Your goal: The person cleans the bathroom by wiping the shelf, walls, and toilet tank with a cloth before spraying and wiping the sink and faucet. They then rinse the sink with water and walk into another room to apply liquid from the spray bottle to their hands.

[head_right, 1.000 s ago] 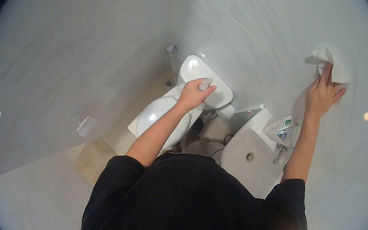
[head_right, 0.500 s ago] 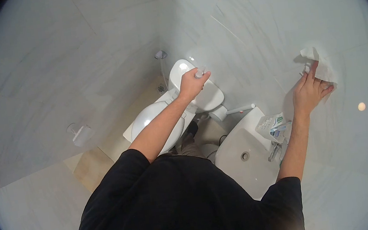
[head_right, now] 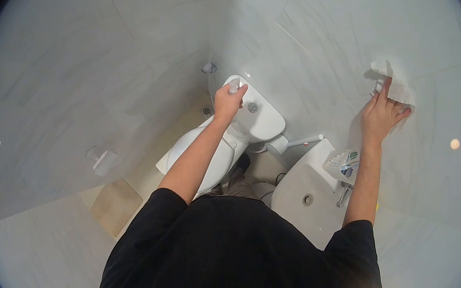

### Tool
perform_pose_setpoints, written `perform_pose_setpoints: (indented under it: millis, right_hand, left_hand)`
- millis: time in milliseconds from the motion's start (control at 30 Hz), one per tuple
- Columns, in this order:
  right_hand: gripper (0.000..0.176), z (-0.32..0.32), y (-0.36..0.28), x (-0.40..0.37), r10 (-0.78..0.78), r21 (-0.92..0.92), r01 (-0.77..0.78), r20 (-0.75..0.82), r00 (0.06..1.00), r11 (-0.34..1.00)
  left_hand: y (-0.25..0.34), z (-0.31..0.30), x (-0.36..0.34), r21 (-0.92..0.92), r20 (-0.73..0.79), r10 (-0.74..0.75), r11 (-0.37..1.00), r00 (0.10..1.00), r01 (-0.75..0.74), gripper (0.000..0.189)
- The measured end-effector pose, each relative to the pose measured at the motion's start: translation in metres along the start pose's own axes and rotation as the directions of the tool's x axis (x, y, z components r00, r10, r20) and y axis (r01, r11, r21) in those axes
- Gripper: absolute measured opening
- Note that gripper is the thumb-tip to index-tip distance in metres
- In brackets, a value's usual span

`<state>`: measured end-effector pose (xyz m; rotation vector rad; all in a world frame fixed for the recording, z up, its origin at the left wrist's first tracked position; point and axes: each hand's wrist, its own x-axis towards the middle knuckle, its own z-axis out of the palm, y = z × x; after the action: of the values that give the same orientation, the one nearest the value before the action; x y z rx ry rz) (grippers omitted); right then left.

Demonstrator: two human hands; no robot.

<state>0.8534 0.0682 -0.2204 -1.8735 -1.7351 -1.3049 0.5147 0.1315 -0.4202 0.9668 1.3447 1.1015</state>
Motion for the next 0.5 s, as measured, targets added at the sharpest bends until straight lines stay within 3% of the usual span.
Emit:
perform_pose_setpoints:
  millis: [67, 133, 167, 233, 267, 333, 367, 433, 467, 500]
  right_hand:
    - [0.057, -0.002, -0.004, 0.003, -0.009, 0.006, 0.009, -0.038, 0.999, 1.000]
    - [0.057, 0.000, -0.002, -0.001, 0.002, 0.004, -0.002, 0.018, 1.000, 1.000]
    - [0.057, 0.001, -0.001, -0.004, 0.004, 0.007, -0.004, 0.012, 1.000, 1.000]
    - [0.057, 0.009, -0.002, -0.010, 0.050, -0.063, -0.040, 0.166, 0.985, 0.997]
    - [0.057, 0.016, -0.005, -0.012, 0.050, -0.054, -0.042, 0.162, 0.985, 0.998]
    - [0.061, 0.015, -0.037, -0.019, -0.032, 0.013, 0.031, 0.165, 0.986, 0.999]
    - [0.063, 0.016, -0.052, -0.027, -0.093, 0.084, 0.072, 0.294, 0.951, 0.994]
    - [0.067, 0.030, -0.081, -0.052, -0.254, 0.318, 0.112, 0.451, 0.855, 0.941]
    - [0.069, 0.044, -0.095, -0.066, -0.353, 0.472, 0.110, 0.465, 0.812, 0.875]
    - [0.070, 0.055, -0.109, -0.075, -0.404, 0.468, 0.115, 0.583, 0.705, 0.876]
  left_hand:
    - [0.014, -0.001, -0.003, 0.000, 0.006, 0.049, 0.999, 0.999, -0.049, 0.031]
    - [0.018, 0.004, -0.009, 0.163, 0.286, 0.067, 0.980, 0.956, -0.117, 0.035]
    - [0.006, 0.009, -0.008, 0.407, 0.346, 0.158, 0.863, 0.925, -0.300, 0.041]
    - [0.010, 0.006, -0.024, 0.446, 0.339, 0.177, 0.835, 0.924, -0.323, 0.043]
    - [0.012, 0.004, -0.029, 0.484, 0.337, 0.188, 0.806, 0.922, -0.341, 0.046]
    - [0.008, -0.025, -0.024, 0.411, 0.171, 0.300, 0.844, 0.938, -0.345, 0.044]
    - [0.012, -0.046, -0.020, 0.386, 0.104, 0.314, 0.862, 0.944, -0.330, 0.044]
    - [0.031, -0.101, -0.020, 0.221, -0.025, 0.400, 0.896, 0.916, -0.385, 0.040]
    - [0.064, -0.131, -0.034, 0.179, -0.067, 0.266, 0.951, 0.962, -0.251, 0.036]
    - [0.076, -0.161, -0.037, 0.218, -0.145, 0.367, 0.918, 0.919, -0.332, 0.032]
